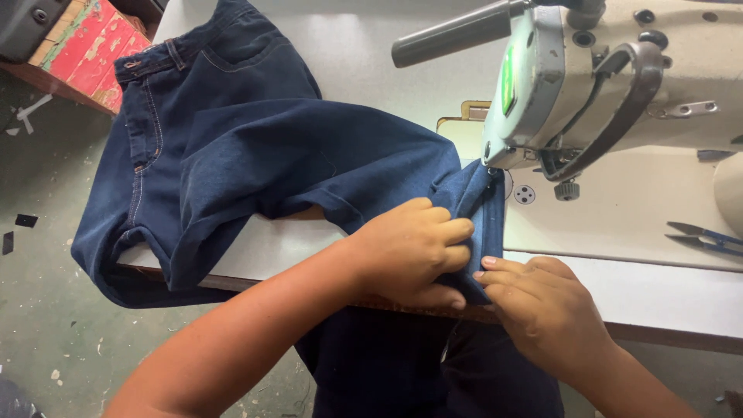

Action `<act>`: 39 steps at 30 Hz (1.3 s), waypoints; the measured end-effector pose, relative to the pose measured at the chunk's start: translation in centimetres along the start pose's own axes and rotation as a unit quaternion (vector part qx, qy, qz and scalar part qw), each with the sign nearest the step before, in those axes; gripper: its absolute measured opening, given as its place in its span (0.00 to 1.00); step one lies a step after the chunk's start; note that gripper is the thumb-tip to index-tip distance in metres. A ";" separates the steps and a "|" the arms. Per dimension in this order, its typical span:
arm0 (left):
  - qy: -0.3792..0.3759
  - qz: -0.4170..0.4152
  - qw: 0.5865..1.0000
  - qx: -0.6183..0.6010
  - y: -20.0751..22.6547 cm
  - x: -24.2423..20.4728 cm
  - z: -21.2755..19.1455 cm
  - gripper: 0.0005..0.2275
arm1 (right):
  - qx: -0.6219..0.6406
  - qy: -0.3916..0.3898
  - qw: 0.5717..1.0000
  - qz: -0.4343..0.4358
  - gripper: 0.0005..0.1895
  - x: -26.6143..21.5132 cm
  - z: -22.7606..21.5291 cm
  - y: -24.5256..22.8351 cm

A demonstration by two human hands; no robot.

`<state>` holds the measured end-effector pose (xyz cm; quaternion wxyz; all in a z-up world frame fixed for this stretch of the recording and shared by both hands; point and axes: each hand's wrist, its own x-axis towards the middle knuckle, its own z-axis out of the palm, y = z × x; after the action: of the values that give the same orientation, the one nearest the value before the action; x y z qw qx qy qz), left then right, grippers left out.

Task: Folding and sewing the hem of a pair of denim pants using an industrial sewing machine.

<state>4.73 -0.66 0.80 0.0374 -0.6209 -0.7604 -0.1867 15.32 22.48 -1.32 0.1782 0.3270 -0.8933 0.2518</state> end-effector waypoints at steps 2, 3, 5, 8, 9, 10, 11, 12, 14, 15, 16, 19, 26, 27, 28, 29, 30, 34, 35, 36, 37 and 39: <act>-0.006 -0.049 0.994 0.096 -0.1 0.6 -0.1 0.30 | -0.019 0.003 1.000 0.000 0.07 -0.1 0.2 -0.1; -0.006 -0.050 0.994 0.097 -0.5 0.9 -0.3 0.30 | -0.018 0.003 1.000 -0.001 0.07 -0.1 0.3 0.0; -0.015 -0.085 0.993 0.085 -1.2 1.6 -0.5 0.45 | 0.005 0.003 1.000 0.010 0.06 -0.1 0.5 0.1; -0.109 -0.125 0.985 0.057 -1.8 3.7 -0.9 0.55 | -0.005 -0.004 1.000 0.020 0.08 -1.0 1.1 0.9; -0.109 -0.125 0.985 0.055 -2.1 3.9 -0.8 0.55 | -0.005 -0.006 1.000 0.021 0.08 -1.0 1.0 1.0; -0.120 -0.122 0.984 0.043 -2.3 4.2 -0.8 0.53 | 0.005 -0.025 0.999 0.039 0.09 -1.1 0.8 1.1; -0.132 -0.119 0.984 0.033 -2.5 4.4 -0.7 0.51 | 0.016 -0.043 0.997 0.056 0.10 -1.1 0.7 1.1; -0.132 -0.119 0.984 0.032 -2.5 4.0 -1.0 0.51 | 0.016 -0.043 0.997 0.056 0.10 -0.8 0.7 1.2; -0.137 -0.097 0.986 -0.003 -2.5 3.3 -1.5 0.47 | 0.053 0.014 0.998 0.014 0.01 -0.3 0.7 1.1; -0.138 -0.096 0.986 -0.003 -2.5 2.9 -1.2 0.47 | 0.053 0.015 0.998 0.014 0.01 -0.1 0.6 1.0; -0.120 -0.075 0.990 -0.002 -2.5 2.5 -0.9 0.47 | 0.041 0.017 0.999 0.023 0.05 0.1 0.6 0.9; -0.080 -0.050 0.996 -0.005 -2.7 1.7 0.0 0.47 | 0.009 0.019 1.000 0.021 0.09 0.3 0.9 0.5; -0.035 -0.042 0.998 -0.020 -2.7 1.6 0.0 0.43 | -0.023 0.009 1.000 -0.013 0.08 -0.3 0.6 0.9; -0.035 -0.041 0.998 -0.019 -2.7 1.6 0.0 0.43 | -0.024 0.010 1.000 -0.014 0.08 -0.2 0.6 0.7; -0.042 -0.044 0.998 -0.016 -2.7 1.6 0.0 0.42 | -0.025 0.000 1.000 -0.001 0.05 -0.2 0.5 0.5; -0.048 -0.047 0.998 -0.011 -2.8 1.6 0.0 0.42 | -0.026 -0.009 1.000 0.011 0.10 -0.1 0.5 0.3; -0.047 -0.047 0.998 -0.009 -2.7 1.5 -0.3 0.42 | -0.027 -0.008 1.000 0.008 0.10 0.0 0.4 0.4; -0.012 -0.058 0.998 0.018 -2.3 1.4 0.0 0.38 | -0.036 -0.020 0.999 0.013 0.05 -0.1 -0.1 0.5; 0.006 -0.071 0.997 0.041 -2.1 1.3 0.4 0.38 | -0.029 -0.030 0.999 0.019 0.06 -0.2 -0.3 0.5; 0.007 -0.072 0.997 0.039 -2.0 1.5 0.4 0.38 | -0.028 -0.032 0.999 0.020 0.06 -0.3 -0.3 0.5; 0.007 -0.090 0.995 0.038 -2.0 1.6 0.4 0.38 | -0.030 -0.045 0.998 0.023 0.05 -0.3 -0.3 0.6; 0.007 -0.107 0.994 0.036 -1.9 1.8 0.3 0.39 | -0.032 -0.059 0.997 0.027 0.05 -0.4 -0.4 0.7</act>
<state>2.54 0.82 0.55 0.0448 -0.5325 -0.8287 -0.1666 15.14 23.35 -1.44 0.1293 0.3114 -0.9182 0.2079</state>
